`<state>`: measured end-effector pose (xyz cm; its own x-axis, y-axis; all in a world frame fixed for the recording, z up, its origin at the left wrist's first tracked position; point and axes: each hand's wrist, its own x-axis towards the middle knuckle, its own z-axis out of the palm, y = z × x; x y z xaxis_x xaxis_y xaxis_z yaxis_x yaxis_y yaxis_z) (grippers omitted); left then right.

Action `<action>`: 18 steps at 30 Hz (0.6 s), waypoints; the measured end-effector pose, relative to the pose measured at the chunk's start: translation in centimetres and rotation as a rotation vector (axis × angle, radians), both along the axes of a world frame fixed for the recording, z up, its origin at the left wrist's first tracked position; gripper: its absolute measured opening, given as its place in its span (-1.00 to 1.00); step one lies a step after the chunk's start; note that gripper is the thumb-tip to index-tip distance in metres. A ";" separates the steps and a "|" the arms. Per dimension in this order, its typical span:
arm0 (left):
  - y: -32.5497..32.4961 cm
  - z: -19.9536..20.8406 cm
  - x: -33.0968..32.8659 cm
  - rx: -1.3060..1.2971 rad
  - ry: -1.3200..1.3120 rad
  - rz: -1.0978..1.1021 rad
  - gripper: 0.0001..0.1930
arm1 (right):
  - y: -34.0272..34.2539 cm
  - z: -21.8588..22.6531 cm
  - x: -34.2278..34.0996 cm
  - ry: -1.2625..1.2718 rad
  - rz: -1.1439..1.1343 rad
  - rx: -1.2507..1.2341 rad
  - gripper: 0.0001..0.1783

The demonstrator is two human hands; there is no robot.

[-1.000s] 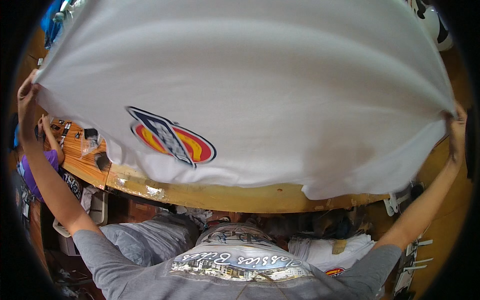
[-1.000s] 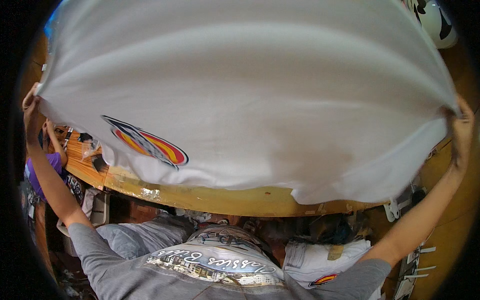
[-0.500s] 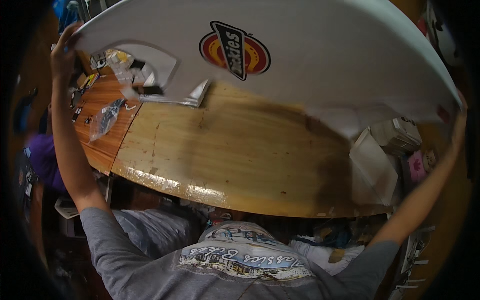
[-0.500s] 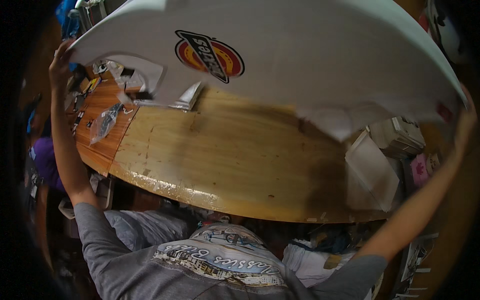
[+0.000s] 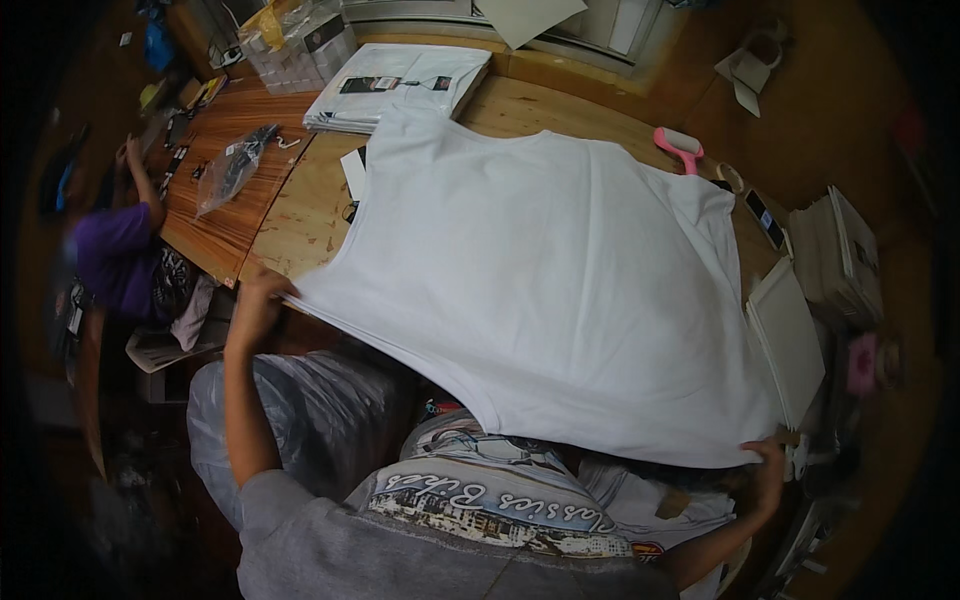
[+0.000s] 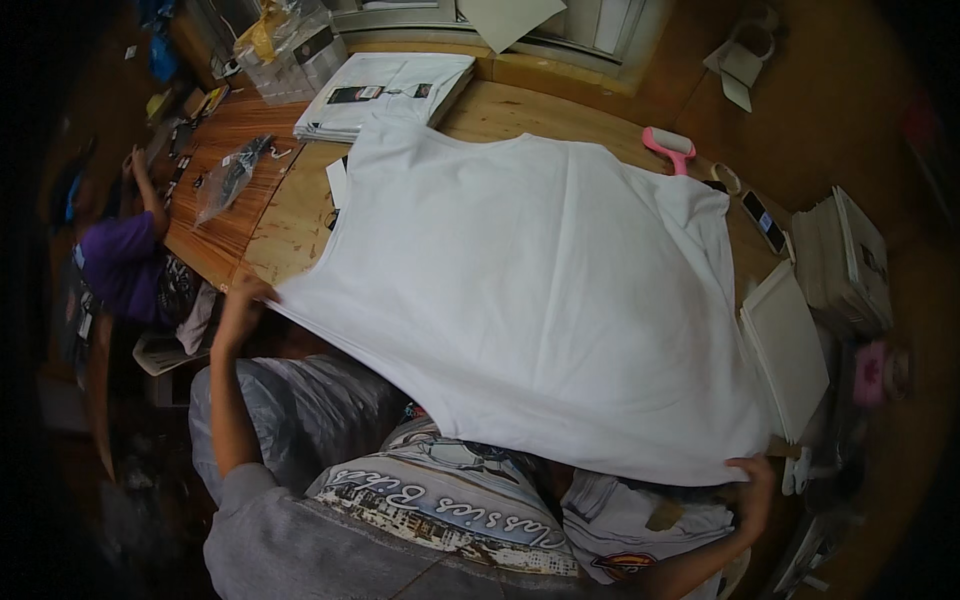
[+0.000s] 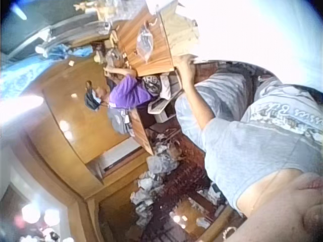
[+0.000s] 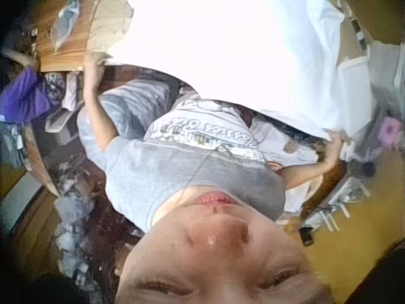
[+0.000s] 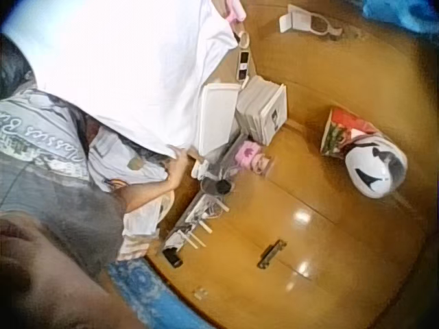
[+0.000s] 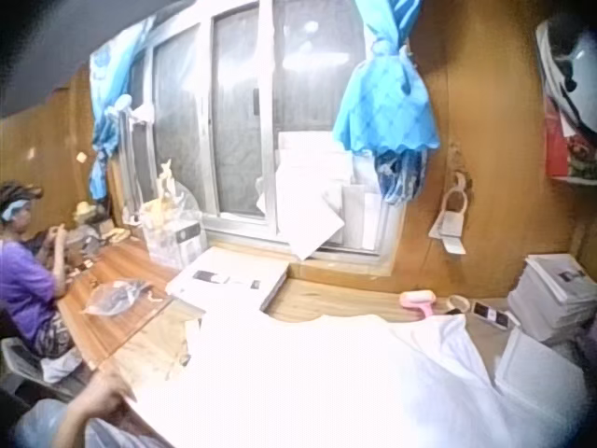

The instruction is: The person folds white t-shirts on a wooden table. They place a cardboard insert inside each shirt, fold the sleeves and body, use a lint roller to clean the surface, and then stack the folded shirts.

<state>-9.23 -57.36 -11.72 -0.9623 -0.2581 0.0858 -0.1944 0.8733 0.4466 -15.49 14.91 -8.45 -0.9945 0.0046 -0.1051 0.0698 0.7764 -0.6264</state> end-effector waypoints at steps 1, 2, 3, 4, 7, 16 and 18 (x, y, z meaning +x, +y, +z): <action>0.4 -1.1 0.0 -0.011 -0.092 -0.062 -0.67 | 0.1 -0.8 -0.6 -0.205 0.038 0.061 -0.62; 0.6 -2.5 -0.8 -0.119 -0.135 -0.115 -0.65 | -0.3 -1.1 -1.4 -0.407 0.069 0.140 -0.59; 1.3 -3.2 -1.7 -0.165 -0.101 -0.106 -0.63 | -0.9 -2.6 -2.6 -0.279 0.091 0.215 -0.58; 2.5 -4.2 -3.3 -0.115 -0.029 -0.011 -0.65 | -1.9 -4.6 -4.2 -0.146 0.109 0.285 -0.56; 7.5 -7.1 -9.0 -0.149 0.164 0.039 -0.68 | -9.8 -8.2 -10.0 0.264 -0.006 0.381 -0.43; 6.1 -9.8 -11.8 -0.296 0.013 -0.111 -0.58 | -12.3 -13.4 -7.1 0.018 -0.223 0.703 -0.47; 3.7 -9.5 -14.4 -0.008 0.176 0.067 -0.68 | -12.6 -12.9 -7.1 0.034 -0.238 0.702 -0.50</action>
<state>-23.63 -53.65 -21.20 -0.9129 -0.3201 0.2535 -0.1721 0.8646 0.4720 -22.54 2.35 -21.32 -0.9608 0.2753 0.0332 0.2757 0.9612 0.0071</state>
